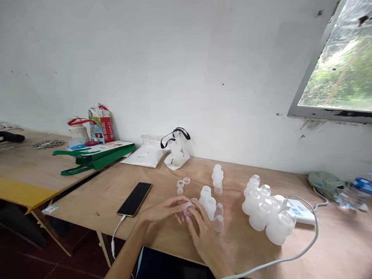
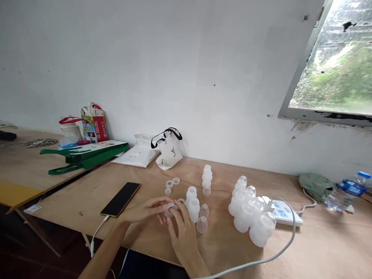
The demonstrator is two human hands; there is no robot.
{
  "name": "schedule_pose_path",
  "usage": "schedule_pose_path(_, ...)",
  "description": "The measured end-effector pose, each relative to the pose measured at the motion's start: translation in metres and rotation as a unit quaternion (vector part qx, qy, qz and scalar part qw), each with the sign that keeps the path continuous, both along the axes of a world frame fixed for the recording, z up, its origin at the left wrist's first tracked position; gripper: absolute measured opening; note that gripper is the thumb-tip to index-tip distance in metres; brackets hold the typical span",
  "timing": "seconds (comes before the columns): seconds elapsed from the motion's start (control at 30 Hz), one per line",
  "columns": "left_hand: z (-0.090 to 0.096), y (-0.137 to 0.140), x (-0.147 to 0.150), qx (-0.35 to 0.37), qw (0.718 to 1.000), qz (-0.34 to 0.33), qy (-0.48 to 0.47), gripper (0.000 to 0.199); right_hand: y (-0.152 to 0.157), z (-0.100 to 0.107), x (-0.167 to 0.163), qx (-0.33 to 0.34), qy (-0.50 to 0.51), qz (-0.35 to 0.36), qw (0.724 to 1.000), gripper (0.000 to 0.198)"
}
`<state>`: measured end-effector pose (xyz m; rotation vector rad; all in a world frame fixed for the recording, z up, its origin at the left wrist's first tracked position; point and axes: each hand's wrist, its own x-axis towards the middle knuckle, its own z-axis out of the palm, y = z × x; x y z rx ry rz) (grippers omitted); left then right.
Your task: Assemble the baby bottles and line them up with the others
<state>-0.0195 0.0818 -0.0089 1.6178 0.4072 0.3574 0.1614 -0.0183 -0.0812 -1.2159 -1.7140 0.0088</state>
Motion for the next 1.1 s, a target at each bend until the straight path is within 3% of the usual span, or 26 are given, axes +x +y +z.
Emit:
schedule_pose_path(0.3, -0.003, 0.005, -0.004, 0.022, 0.998, 0.041, 0.052, 0.053, 0.008, -0.013, -0.001, -0.065, -0.061, 0.043, 0.995, 0.05)
schedule_pose_path(0.63, -0.001, -0.001, 0.004, -0.027, 0.997, 0.075, 0.004, 0.051, 0.007, -0.015, -0.002, -0.033, -0.045, 0.053, 0.997, 0.054)
schedule_pose_path(0.87, -0.003, 0.002, 0.003, 0.002, 0.996, 0.085, -0.012, 0.051, 0.003, -0.008, -0.002, -0.033, -0.004, 0.056, 0.998, 0.058)
schedule_pose_path(1.1, -0.003, -0.003, 0.007, 0.03, 0.999, 0.02, -0.003, 0.049, 0.002, -0.002, -0.002, -0.073, 0.067, 0.058, 0.993, 0.047)
